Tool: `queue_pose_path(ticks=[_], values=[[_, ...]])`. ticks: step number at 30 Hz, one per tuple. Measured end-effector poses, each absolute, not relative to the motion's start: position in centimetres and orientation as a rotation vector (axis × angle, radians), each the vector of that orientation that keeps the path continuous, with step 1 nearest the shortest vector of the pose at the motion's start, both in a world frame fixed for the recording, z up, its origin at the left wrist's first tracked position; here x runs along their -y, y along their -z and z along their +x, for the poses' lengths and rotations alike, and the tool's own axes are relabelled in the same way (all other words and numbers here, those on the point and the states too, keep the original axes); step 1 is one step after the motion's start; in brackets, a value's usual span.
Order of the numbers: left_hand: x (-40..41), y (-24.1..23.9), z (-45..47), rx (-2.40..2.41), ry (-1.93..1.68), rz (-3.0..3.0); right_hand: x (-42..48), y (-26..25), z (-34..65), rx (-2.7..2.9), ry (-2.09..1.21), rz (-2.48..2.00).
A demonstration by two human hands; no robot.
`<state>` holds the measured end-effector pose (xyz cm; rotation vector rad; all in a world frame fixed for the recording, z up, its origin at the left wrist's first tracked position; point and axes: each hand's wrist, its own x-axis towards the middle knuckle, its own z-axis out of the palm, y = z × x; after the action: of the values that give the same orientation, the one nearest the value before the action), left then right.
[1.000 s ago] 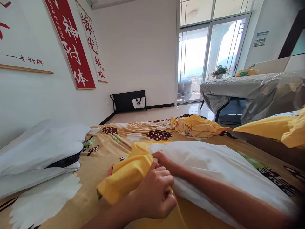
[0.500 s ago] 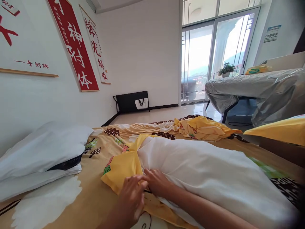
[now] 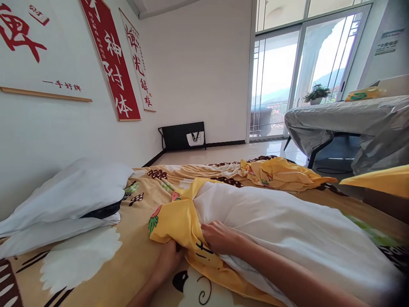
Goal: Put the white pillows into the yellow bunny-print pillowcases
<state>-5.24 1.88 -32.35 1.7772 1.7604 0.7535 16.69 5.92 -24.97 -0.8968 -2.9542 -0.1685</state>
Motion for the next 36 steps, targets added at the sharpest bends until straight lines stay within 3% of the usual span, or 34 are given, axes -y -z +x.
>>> queue_pose_path(ticks=[11,14,18,24,32,36], values=[[1.5,30.9,-3.6,-1.872,-0.621,2.057,-8.2,23.6,14.4,2.653,0.126,-1.177],[1.8,29.4,-2.6,-1.766,-0.768,1.997,-8.4,23.6,13.5,2.574,0.144,-1.204],[1.1,28.1,-2.5,-1.628,-0.953,1.755,-7.2,26.1,13.8,2.807,0.214,-0.965],[3.2,28.1,-1.2,-1.574,-0.831,1.802,-8.0,25.9,11.7,2.937,0.455,-0.894],[4.3,26.1,-0.2,-1.284,-0.548,1.93,-6.7,26.2,13.4,2.907,0.258,-0.817],[2.5,25.2,-6.9,-1.512,-0.827,1.836,-5.0,25.6,16.7,2.857,-0.066,-0.738]])
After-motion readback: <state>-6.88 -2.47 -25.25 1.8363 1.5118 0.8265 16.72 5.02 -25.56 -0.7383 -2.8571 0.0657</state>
